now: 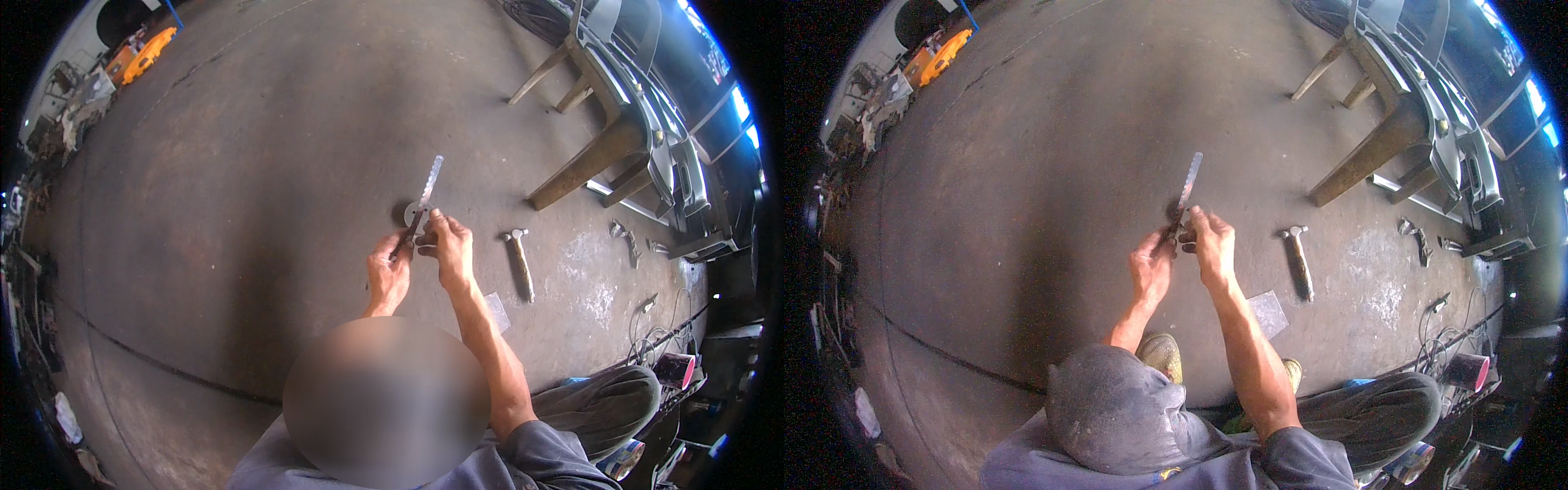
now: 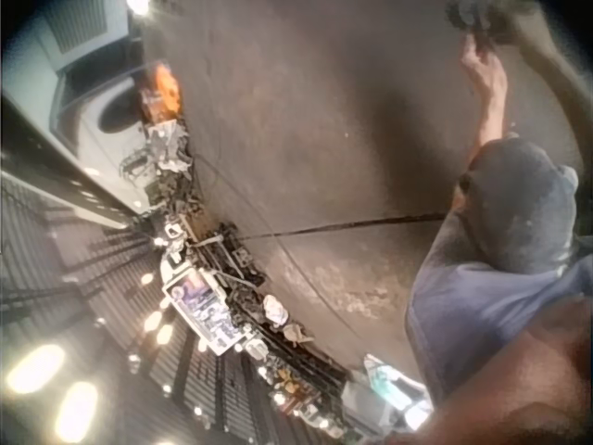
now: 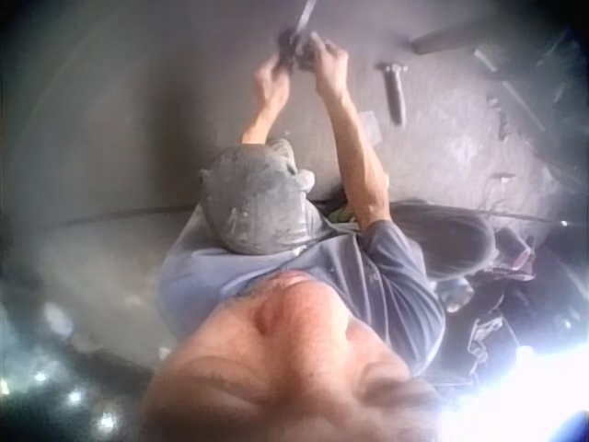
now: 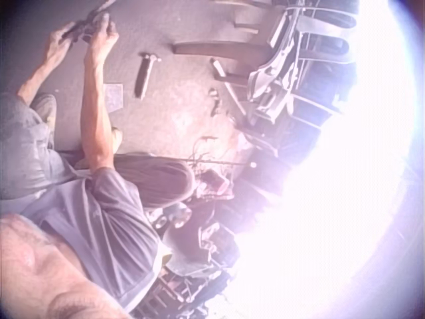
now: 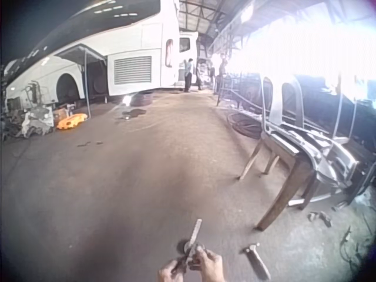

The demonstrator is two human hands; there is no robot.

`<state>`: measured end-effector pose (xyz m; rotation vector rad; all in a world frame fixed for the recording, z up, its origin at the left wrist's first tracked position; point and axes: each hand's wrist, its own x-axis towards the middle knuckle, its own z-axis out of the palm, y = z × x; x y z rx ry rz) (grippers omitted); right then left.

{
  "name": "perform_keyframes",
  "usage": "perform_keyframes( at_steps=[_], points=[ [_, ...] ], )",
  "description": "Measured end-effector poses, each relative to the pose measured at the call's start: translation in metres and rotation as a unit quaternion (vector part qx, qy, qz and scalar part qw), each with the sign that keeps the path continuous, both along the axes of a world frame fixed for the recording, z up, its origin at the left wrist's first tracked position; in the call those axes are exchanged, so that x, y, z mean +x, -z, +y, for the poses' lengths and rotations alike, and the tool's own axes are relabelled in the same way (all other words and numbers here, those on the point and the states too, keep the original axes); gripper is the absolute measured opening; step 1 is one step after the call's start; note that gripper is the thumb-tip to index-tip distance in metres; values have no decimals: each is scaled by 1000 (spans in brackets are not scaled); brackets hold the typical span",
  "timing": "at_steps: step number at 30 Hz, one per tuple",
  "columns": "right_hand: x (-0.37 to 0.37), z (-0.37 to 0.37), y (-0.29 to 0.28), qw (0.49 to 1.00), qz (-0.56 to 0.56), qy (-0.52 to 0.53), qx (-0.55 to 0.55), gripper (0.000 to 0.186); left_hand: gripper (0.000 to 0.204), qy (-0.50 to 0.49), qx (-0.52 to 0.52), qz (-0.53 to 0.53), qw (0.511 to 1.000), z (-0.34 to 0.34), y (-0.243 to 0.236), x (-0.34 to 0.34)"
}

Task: The person uses a screwdriver to remove fasteners from a small metal disc on the floor, then scrapes and cleans the edges of a large grey plastic car part, likely a bumper or fender, using a metal tool. The person repeatedly scrapes the same areas of the plastic part.

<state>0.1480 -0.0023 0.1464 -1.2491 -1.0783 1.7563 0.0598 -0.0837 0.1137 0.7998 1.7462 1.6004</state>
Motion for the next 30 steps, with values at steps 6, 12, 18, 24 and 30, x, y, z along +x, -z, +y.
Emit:
perform_keyframes(
  at_steps=[6, 12, 18, 24, 30],
  points=[
    [4, 0, 3, 990, -73, 2, 121, 26, 22, 2, 19, 60, 998, 2, 7, 12],
    [10, 13, 0, 990, -54, -66, 109, 26, 23, 31, 37, 216, 975, -1, 7, -8],
    [7, 16, 19, 997, 32, -13, 68, 19, 23, 26, 75, 204, 976, 1, 8, -1],
    [9, 17, 33, 995, 96, 19, 20, 16, 23, 32, -8, 46, 998, 5, 14, 6],
    [19, 4, -19, 983, -65, -49, 164, 38, 23, 64, -16, -20, 998, 8, -14, 11]
  ],
)
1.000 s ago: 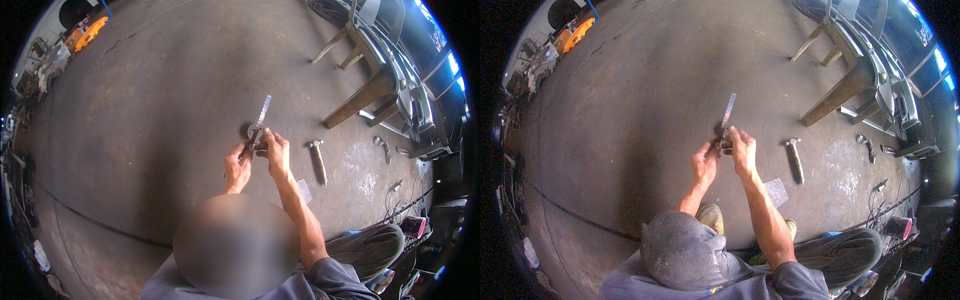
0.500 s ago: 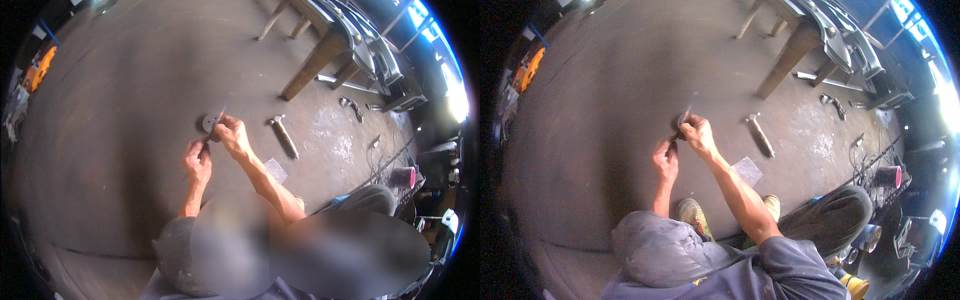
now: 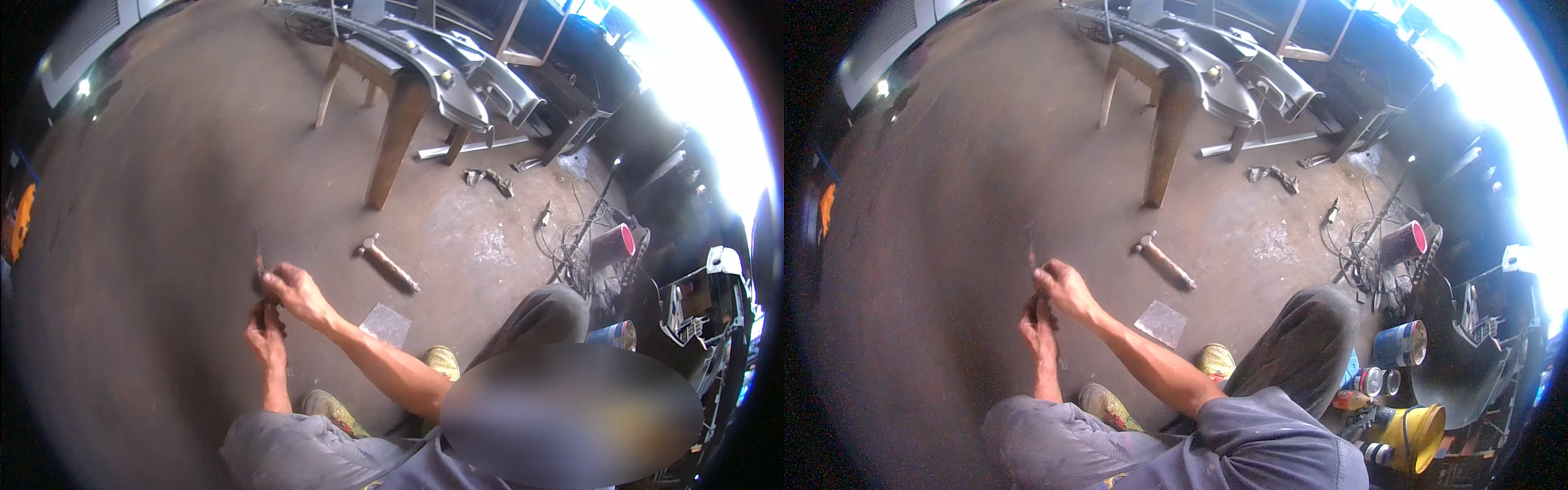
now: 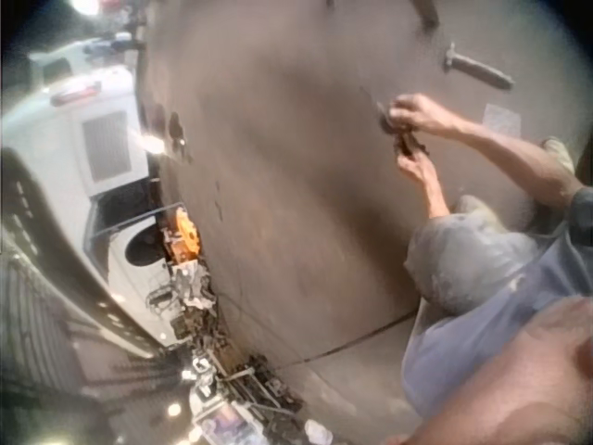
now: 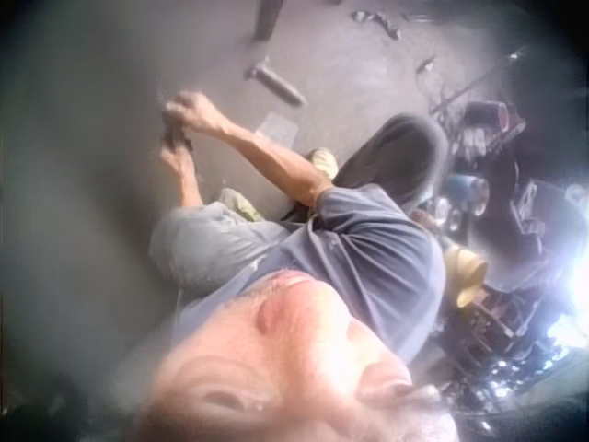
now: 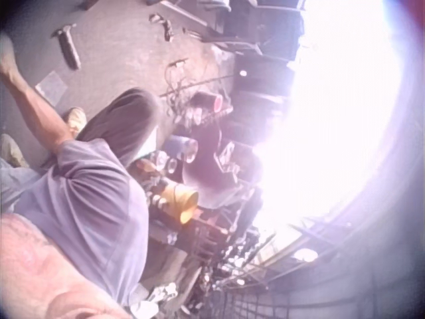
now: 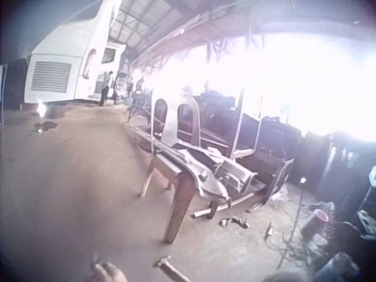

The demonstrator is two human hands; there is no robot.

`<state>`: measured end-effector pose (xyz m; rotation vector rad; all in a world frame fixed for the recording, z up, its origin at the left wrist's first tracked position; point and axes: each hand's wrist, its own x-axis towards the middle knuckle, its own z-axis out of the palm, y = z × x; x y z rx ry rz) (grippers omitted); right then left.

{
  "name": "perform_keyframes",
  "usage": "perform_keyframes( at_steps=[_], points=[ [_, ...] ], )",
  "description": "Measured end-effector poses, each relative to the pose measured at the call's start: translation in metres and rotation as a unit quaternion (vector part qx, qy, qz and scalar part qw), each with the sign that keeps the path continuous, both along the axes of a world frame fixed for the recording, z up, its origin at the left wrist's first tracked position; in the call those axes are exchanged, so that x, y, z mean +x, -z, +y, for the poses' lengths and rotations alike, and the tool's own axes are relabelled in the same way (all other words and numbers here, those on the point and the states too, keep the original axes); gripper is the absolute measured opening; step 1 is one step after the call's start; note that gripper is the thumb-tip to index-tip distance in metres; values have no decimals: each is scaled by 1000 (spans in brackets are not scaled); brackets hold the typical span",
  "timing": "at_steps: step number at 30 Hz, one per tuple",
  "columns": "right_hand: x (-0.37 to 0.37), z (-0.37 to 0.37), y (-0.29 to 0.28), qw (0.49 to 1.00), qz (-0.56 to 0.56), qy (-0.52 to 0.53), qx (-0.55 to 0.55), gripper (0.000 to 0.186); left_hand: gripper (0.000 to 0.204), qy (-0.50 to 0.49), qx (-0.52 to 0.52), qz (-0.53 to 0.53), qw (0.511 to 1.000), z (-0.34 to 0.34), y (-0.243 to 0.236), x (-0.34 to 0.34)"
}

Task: The person uses a screwdriver to remove fasteners from a small metal disc on the floor, then scrapes and cleans the edges of a large grey plastic car part, likely a bumper or fender, using a metal tool. The person repeatedly scrapes the same areas of the plastic part.

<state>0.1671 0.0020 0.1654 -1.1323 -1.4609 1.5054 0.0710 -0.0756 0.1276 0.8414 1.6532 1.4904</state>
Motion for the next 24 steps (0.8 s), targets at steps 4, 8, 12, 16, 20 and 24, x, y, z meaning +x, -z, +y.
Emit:
perform_keyframes(
  at_steps=[4, 8, 12, 16, 20, 24],
  points=[
    [5, 4, -2, 1000, 9, 3, -15, 30, 25, 23, 15, 12, 1000, 1, -3, -1],
    [5, 7, 8, 1000, 10, 17, -21, 30, 24, 72, -4, -10, 997, -5, 5, -6],
    [16, 14, 1, 986, 110, 125, -28, 19, 24, 135, -45, 34, 989, -17, 3, -14],
    [45, 40, 9, 966, 166, 197, 20, 16, 24, 160, -54, 32, 985, -31, 12, -26],
    [71, 56, 20, 939, 227, 259, -5, 17, 32, 124, -66, 132, 981, -45, 23, -44],
    [72, 59, 49, 951, 153, 260, -63, 15, 48, -1, -142, 68, 988, -60, 60, -62]
  ],
)
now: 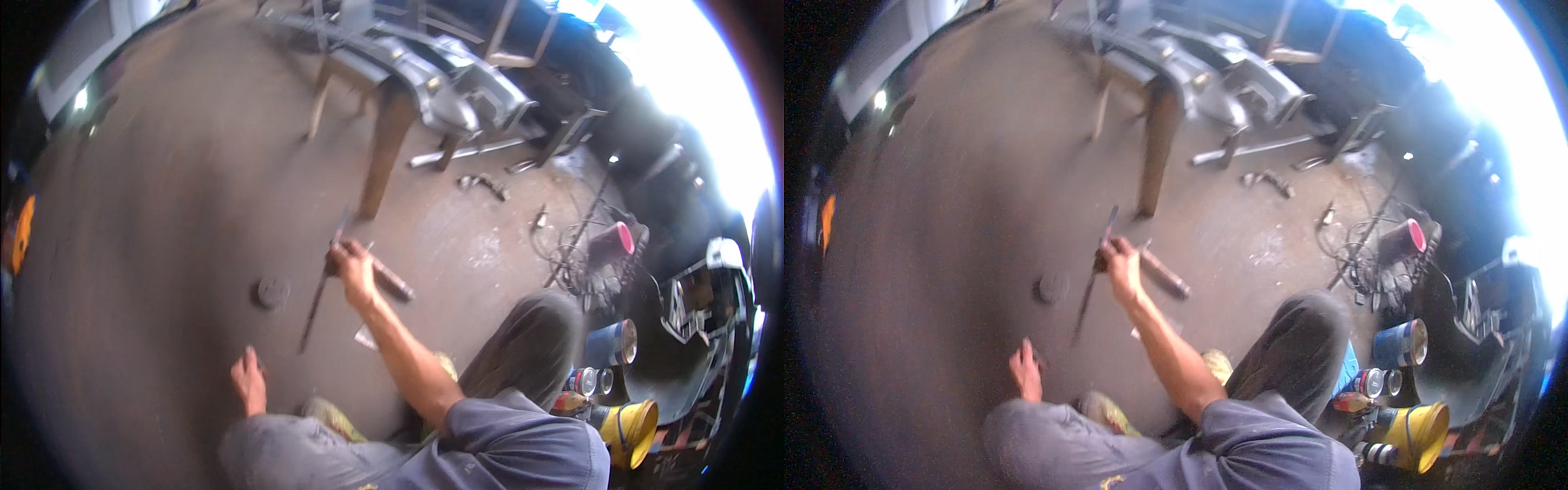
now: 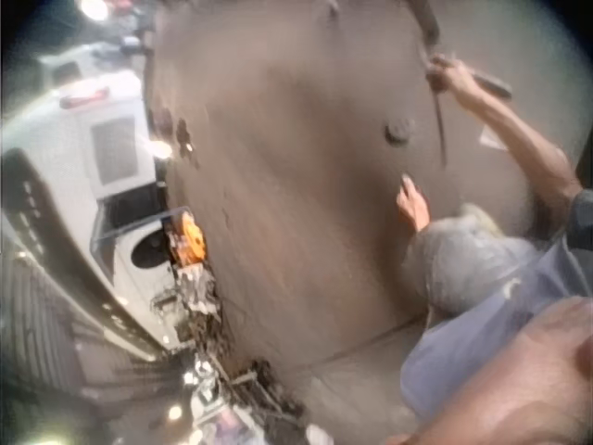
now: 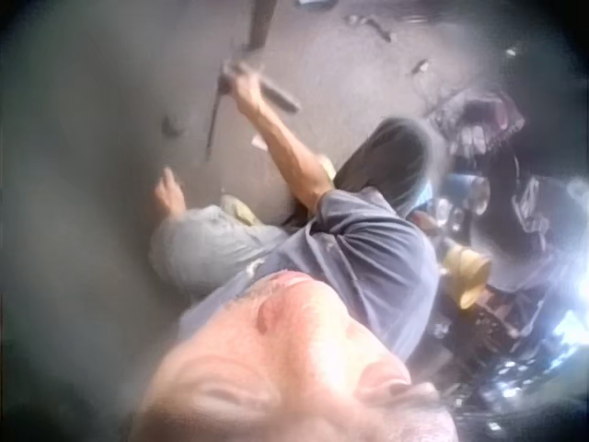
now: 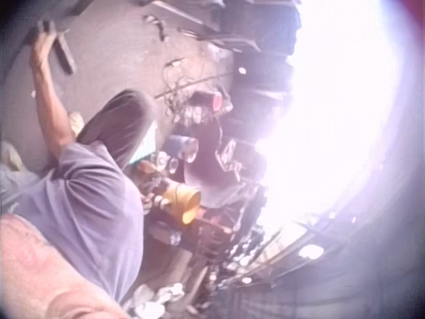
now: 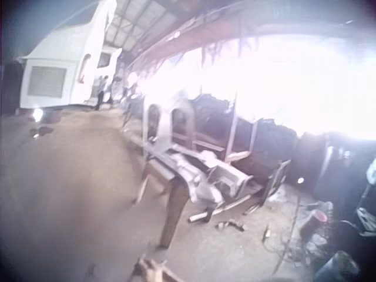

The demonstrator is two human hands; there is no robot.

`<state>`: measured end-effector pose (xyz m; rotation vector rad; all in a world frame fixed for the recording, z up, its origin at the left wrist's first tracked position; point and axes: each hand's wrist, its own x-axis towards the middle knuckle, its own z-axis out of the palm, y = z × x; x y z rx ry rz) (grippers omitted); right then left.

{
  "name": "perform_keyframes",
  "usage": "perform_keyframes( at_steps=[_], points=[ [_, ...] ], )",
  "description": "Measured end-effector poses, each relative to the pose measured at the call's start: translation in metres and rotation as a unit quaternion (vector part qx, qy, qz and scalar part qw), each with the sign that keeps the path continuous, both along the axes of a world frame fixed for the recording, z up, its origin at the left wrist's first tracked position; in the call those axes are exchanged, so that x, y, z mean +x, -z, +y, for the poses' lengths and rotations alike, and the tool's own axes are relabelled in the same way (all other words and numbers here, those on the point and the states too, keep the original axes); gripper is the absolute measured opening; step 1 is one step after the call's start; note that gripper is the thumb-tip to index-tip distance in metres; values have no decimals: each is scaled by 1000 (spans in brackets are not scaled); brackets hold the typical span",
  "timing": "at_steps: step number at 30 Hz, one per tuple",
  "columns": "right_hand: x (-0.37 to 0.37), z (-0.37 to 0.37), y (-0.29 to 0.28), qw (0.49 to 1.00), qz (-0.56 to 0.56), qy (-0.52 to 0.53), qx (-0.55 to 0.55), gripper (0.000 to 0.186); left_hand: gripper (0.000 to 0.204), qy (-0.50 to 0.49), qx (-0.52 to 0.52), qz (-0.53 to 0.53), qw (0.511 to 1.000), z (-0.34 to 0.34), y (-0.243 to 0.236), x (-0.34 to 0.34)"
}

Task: The person uses a screwdriver to remove fasteners from a small metal disc on the floor, then scrapes and cleans the edges of a large grey plastic car part, likely a bumper or fender, using a metal tool. The person repeatedly scrapes the same areas of the plastic part.

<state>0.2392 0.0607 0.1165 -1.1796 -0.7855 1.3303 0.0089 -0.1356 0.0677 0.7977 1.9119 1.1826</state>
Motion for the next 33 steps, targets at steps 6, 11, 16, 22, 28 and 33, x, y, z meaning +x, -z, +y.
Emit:
perform_keyframes(
  at_steps=[6, 11, 16, 22, 28, 33],
  points=[
    [-42, -59, 10, 986, -92, -128, -45, 19, 42, 143, 25, -218, 965, 50, -28, 49],
    [-59, -71, 44, 993, -61, -83, -59, 21, 34, 119, -13, -352, 928, 49, -18, 73],
    [46, -12, -23, 988, -134, -63, 39, 23, 45, 270, -44, -119, 955, 47, 45, 81],
    [108, 7, -177, 741, -628, -184, 146, 22, 69, 547, 149, 294, 770, 79, 63, 171],
    [125, -24, -262, 609, -721, -280, 176, 15, 77, 678, 129, 375, 619, 124, 52, 188],
    [160, -26, -303, 617, -672, -324, 252, 15, 63, 581, 24, 356, 731, 148, 34, 122]
  ],
)
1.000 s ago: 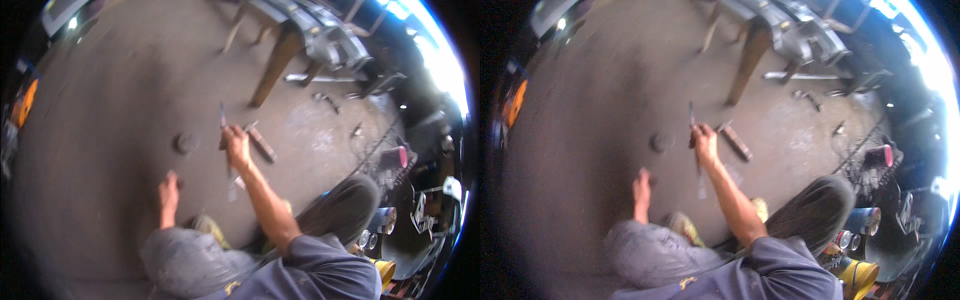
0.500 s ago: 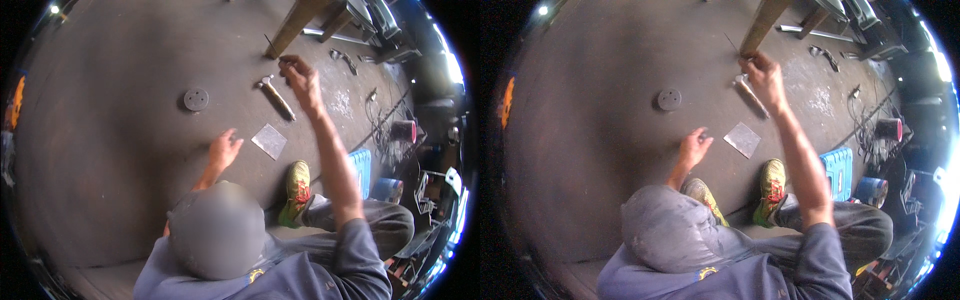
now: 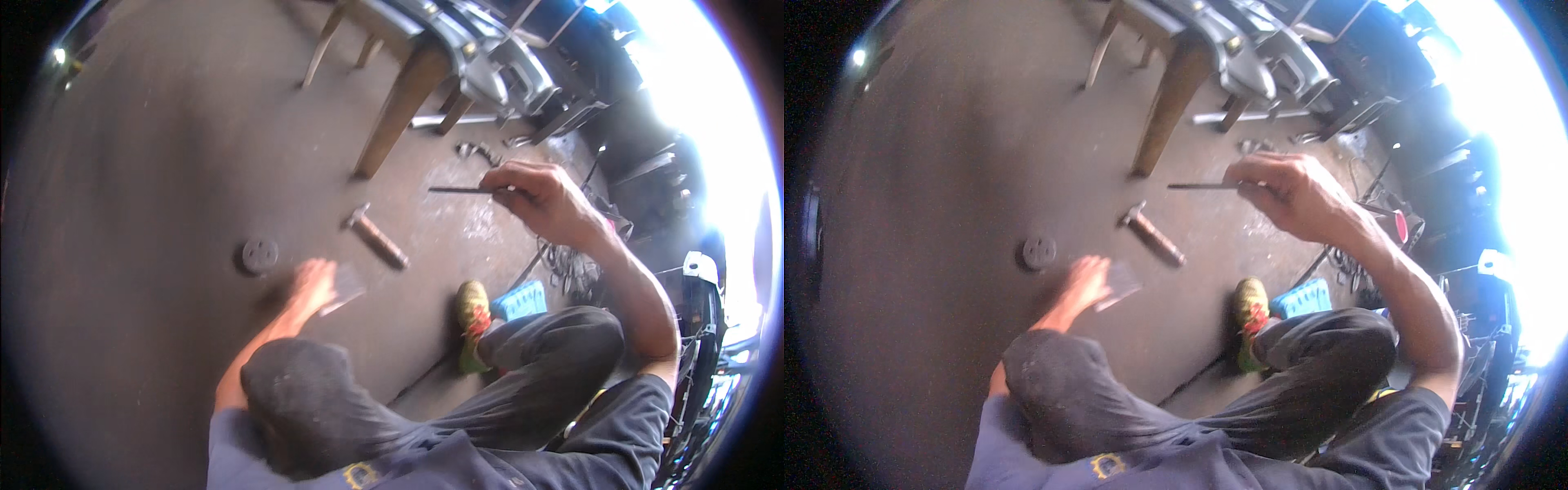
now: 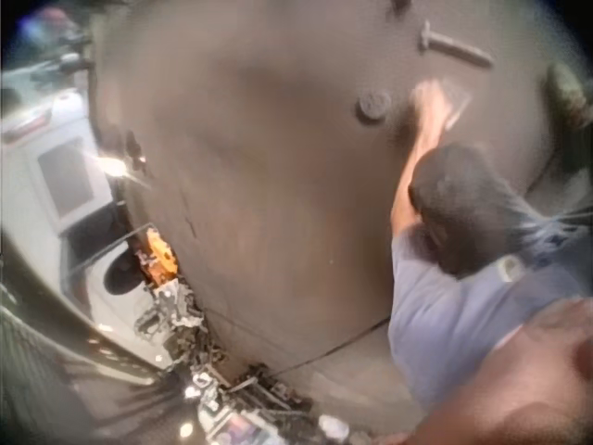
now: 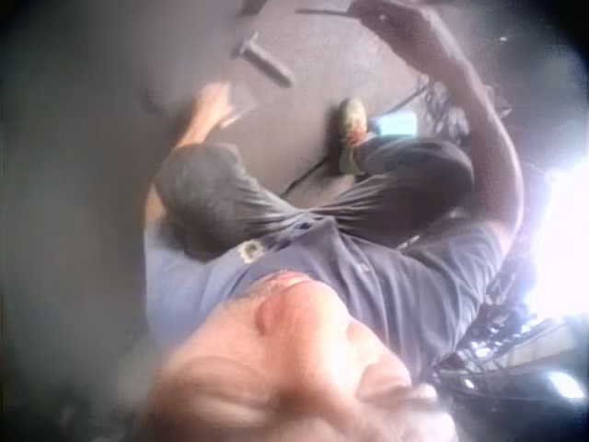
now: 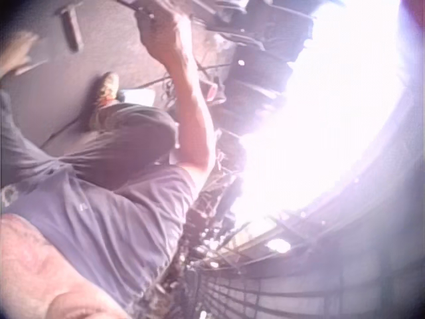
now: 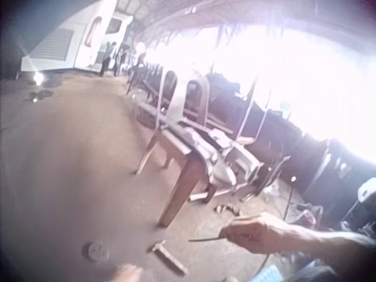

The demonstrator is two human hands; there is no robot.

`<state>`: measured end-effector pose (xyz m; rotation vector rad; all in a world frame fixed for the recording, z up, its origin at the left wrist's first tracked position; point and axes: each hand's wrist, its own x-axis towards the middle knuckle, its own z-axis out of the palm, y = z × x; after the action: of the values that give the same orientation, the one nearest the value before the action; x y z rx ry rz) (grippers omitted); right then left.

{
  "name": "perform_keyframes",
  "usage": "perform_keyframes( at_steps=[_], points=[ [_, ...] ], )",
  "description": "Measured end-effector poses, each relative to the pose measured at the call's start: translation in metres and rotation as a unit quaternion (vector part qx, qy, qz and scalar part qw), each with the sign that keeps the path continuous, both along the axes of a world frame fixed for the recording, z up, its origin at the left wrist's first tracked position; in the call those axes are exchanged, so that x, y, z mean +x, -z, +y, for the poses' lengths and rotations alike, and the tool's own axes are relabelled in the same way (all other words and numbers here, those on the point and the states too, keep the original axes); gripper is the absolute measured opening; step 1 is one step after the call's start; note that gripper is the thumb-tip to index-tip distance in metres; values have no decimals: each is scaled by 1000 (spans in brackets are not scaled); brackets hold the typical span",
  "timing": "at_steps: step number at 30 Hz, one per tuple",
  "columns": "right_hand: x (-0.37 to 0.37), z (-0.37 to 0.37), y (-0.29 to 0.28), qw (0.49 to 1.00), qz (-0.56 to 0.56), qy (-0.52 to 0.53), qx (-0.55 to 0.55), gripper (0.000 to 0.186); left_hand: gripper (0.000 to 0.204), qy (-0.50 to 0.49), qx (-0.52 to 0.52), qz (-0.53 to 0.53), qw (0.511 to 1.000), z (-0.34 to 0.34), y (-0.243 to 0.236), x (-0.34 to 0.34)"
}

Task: The person uses a screwdriver to remove fasteners from a small metal disc on the floor, then scrapes and cleans the edges of a large grey plastic car part, likely a bumper or fender, using a metal tool. The person repeatedly scrapes the same areas of the plastic part.

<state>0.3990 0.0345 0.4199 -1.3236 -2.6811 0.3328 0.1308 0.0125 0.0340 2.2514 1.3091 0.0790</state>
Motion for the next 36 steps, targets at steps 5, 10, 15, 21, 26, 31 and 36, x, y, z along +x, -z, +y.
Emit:
perform_keyframes(
  at_steps=[5, 10, 15, 21, 26, 31, 36],
  points=[
    [84, 28, -2, 966, 205, 160, 3, 20, 81, -212, -97, 31, 972, 25, -87, -89],
    [202, 111, 4, 927, 269, 235, 114, 20, 56, -307, 146, -142, 930, 87, -252, -71],
    [269, 211, 3, 950, 230, 139, 159, 21, 53, -253, 264, -244, 898, 153, -371, 63],
    [275, 272, -8, 976, 186, 29, 110, 14, 52, -253, 187, -228, 921, 254, -403, 247],
    [270, 296, 8, 966, 250, -21, 67, 15, 51, -306, 145, -241, 909, 325, -367, 308],
    [273, 303, 26, 962, 268, -3, 53, 14, 46, -249, 149, -197, 936, 333, -360, 324],
    [266, 305, 48, 946, 318, 9, 59, 14, 48, -231, 226, -139, 936, 345, -348, 315]
  ],
)
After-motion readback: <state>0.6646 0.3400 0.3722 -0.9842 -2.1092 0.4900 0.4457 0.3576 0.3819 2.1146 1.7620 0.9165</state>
